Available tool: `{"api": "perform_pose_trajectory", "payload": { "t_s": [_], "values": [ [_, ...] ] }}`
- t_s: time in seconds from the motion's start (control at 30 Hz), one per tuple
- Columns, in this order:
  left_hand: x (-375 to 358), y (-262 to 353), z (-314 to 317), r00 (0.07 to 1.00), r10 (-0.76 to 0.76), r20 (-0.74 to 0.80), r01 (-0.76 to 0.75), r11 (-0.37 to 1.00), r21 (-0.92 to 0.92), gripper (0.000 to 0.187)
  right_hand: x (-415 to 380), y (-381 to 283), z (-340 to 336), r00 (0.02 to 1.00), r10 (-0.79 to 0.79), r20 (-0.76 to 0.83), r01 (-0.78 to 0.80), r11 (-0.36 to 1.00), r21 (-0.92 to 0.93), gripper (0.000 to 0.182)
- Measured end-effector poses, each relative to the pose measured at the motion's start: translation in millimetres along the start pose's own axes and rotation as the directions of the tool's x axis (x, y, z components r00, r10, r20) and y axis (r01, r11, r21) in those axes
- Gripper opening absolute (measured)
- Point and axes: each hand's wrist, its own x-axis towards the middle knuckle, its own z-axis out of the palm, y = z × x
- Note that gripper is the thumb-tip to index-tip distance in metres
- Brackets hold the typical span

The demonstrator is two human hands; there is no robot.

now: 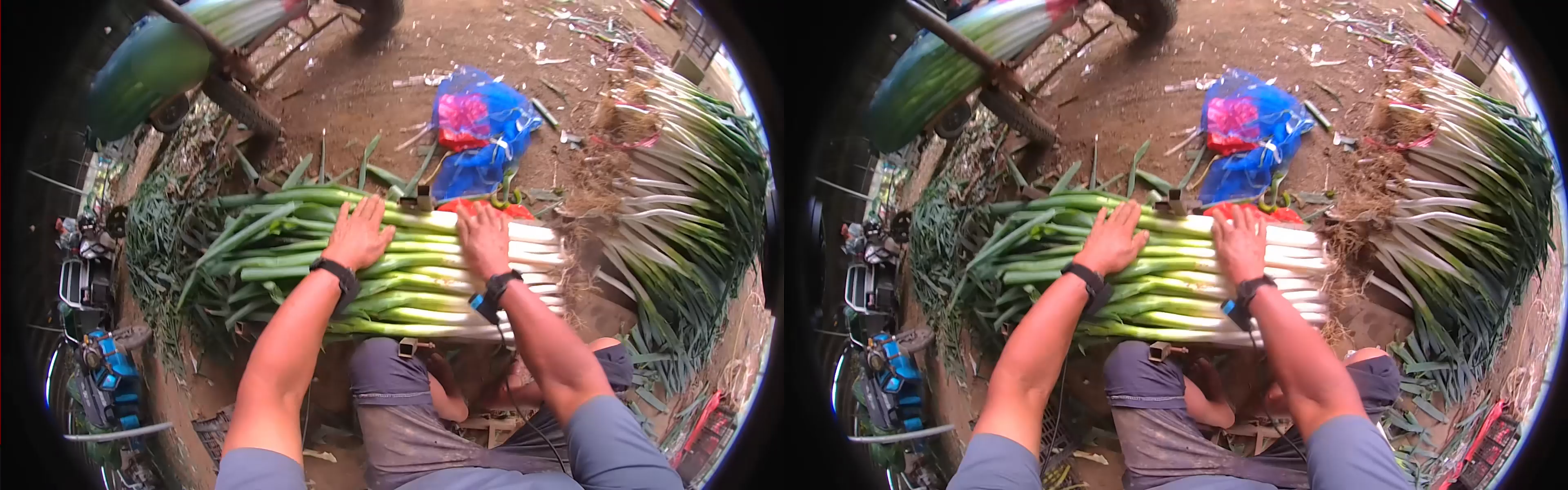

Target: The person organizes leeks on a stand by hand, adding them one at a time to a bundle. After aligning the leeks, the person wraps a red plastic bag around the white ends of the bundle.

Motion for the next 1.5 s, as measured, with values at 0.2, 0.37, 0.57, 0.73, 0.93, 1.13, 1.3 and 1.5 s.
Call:
{"api": "perform_pose_trajectory", "payload": {
  "t_s": [0.2,0.37,0.57,0.73,0.93,1.13,1.3,1.5],
  "values": [
    [-4,12,-1,0.999,-0.027,-0.031,0.031,0.989,0.142,0.074,-37,-8,1,0.993,-0.112,-0.024,0.114,0.985,0.132,0.054],
    [14,-7,1,0.934,-0.022,-0.355,0.115,0.963,0.244,0.053,-37,-5,1,0.993,-0.119,-0.020,0.121,0.982,0.144,0.054],
    [12,-8,49,0.909,-0.001,-0.417,0.059,0.990,0.126,0.059,-40,-4,9,0.987,-0.154,-0.046,0.156,0.987,0.036,0.056],
    [12,-3,23,0.973,-0.023,-0.229,0.050,0.992,0.113,0.064,-31,1,-8,0.983,-0.158,0.088,0.151,0.985,0.089,0.061],
    [18,0,41,0.965,-0.030,-0.259,0.083,0.977,0.195,0.067,-48,-20,6,0.998,-0.068,0.016,0.065,0.991,0.116,0.073],
    [-55,35,-7,0.993,0.049,-0.108,-0.051,0.999,-0.017,0.080,-50,-19,3,0.996,-0.090,-0.008,0.090,0.987,0.136,0.073],
    [-92,9,38,0.953,0.221,-0.206,-0.197,0.972,0.128,0.084,-50,-17,11,0.994,-0.100,-0.046,0.105,0.988,0.115,0.074],
    [-92,7,44,0.957,0.221,-0.190,-0.189,0.967,0.171,0.086,-55,-12,0,0.992,-0.088,0.086,0.072,0.982,0.174,0.073]
  ]
}}
